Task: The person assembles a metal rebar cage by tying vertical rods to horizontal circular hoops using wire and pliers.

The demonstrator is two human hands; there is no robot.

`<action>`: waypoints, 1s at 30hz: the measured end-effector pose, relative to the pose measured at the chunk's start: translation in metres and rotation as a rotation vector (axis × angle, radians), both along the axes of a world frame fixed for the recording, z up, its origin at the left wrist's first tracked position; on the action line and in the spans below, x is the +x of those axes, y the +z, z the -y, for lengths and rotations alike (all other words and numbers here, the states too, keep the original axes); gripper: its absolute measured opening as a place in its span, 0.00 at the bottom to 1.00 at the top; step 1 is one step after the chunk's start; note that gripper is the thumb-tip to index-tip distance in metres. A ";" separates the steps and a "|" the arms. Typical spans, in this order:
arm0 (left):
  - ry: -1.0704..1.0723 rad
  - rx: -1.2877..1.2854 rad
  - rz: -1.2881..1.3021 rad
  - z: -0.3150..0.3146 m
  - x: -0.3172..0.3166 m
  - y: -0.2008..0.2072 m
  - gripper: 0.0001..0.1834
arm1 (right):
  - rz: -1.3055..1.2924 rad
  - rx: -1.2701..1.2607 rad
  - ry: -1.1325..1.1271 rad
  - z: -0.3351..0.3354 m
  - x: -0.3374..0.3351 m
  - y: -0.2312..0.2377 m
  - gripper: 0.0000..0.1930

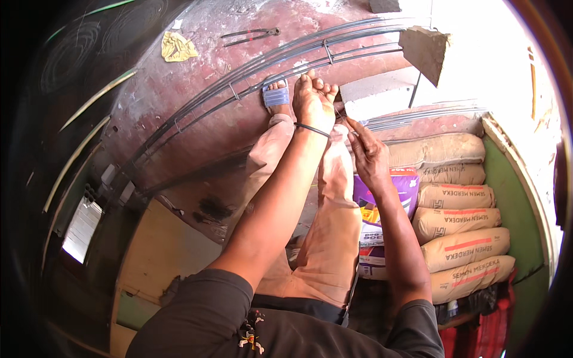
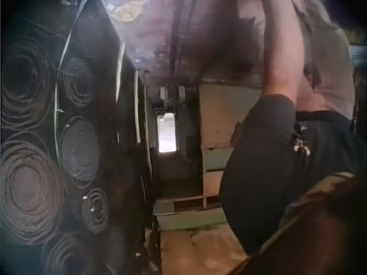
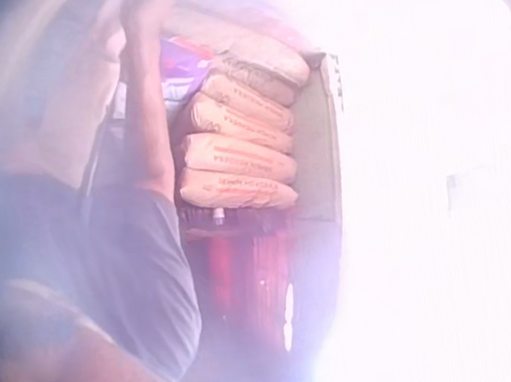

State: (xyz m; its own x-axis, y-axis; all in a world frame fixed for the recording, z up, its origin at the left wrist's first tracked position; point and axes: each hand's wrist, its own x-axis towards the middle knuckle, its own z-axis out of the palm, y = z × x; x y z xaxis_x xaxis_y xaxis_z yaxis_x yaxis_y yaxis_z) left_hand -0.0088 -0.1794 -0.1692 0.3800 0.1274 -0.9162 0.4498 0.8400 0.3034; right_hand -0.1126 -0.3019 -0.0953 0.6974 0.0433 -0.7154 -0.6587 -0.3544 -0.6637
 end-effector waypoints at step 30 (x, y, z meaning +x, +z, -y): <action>-1.068 0.957 0.422 0.017 -0.024 -0.121 0.19 | 0.276 -0.243 -0.173 0.016 0.099 -0.097 0.15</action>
